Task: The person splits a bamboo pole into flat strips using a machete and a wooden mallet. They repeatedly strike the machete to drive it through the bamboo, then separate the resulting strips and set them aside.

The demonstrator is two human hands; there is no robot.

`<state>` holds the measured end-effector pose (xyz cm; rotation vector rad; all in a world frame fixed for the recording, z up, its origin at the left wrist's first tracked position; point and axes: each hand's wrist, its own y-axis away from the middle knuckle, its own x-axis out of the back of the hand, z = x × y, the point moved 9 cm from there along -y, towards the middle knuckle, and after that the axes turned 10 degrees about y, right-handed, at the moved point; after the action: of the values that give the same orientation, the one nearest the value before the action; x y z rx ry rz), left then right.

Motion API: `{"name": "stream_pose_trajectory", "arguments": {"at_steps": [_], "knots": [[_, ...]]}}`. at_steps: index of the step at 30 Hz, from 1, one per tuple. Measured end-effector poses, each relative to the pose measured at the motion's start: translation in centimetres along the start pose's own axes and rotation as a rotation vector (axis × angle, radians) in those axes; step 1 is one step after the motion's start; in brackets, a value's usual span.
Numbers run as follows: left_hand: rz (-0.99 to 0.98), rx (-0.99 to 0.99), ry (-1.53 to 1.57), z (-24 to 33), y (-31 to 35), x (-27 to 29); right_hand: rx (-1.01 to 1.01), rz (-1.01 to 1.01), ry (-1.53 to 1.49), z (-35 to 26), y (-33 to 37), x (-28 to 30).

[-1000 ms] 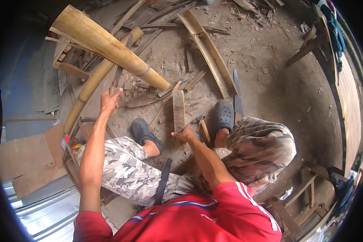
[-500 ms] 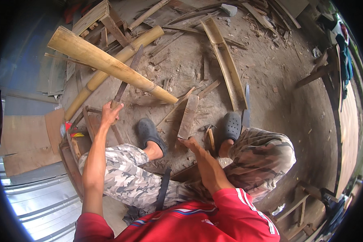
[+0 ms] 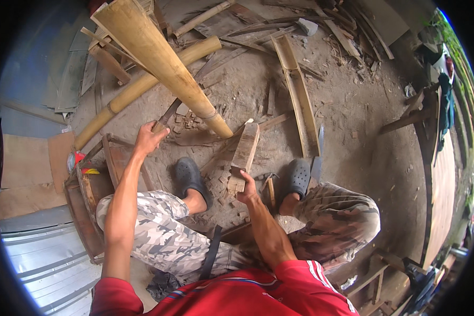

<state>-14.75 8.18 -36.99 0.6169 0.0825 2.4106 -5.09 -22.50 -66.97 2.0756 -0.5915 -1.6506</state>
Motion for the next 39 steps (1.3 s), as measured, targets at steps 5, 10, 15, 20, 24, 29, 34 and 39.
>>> {"name": "stream_pose_trajectory", "arguments": {"at_steps": [5, 10, 15, 20, 24, 29, 34, 39], "knots": [[-0.040, 0.011, -0.069, 1.2, -0.4, -0.5, -0.044, -0.177, -0.271, -1.8, 3.0, -5.5], [-0.075, -0.001, -0.218, 1.0, -1.7, -1.6, -0.039, -0.050, 0.076, -5.1, 3.8, -0.8], [-0.055, -0.054, -0.284, 1.0, -1.8, -0.7, -0.204, 0.225, 0.603, -7.9, 5.0, 0.9], [-0.134, 0.033, -0.325, 1.9, -3.0, -2.4, 0.300, 0.068, 1.021, -11.9, 4.6, 0.3], [-0.016, 0.056, -0.356, 2.5, -2.3, -1.4, 0.236, 0.353, 1.303, -18.2, 8.4, -7.3], [-0.005, 0.112, -0.397, 1.3, -4.2, -2.8, 1.031, 0.736, 1.388, -30.1, 19.7, -23.0], [0.040, 0.062, -0.440, 0.9, -4.6, -2.4, 1.708, 0.513, 1.272, -36.7, 29.5, -39.7], [-0.017, 0.048, -0.426, 2.6, -3.6, -2.5, 1.716, 0.396, 1.263, -35.5, 26.2, -41.8]]}}
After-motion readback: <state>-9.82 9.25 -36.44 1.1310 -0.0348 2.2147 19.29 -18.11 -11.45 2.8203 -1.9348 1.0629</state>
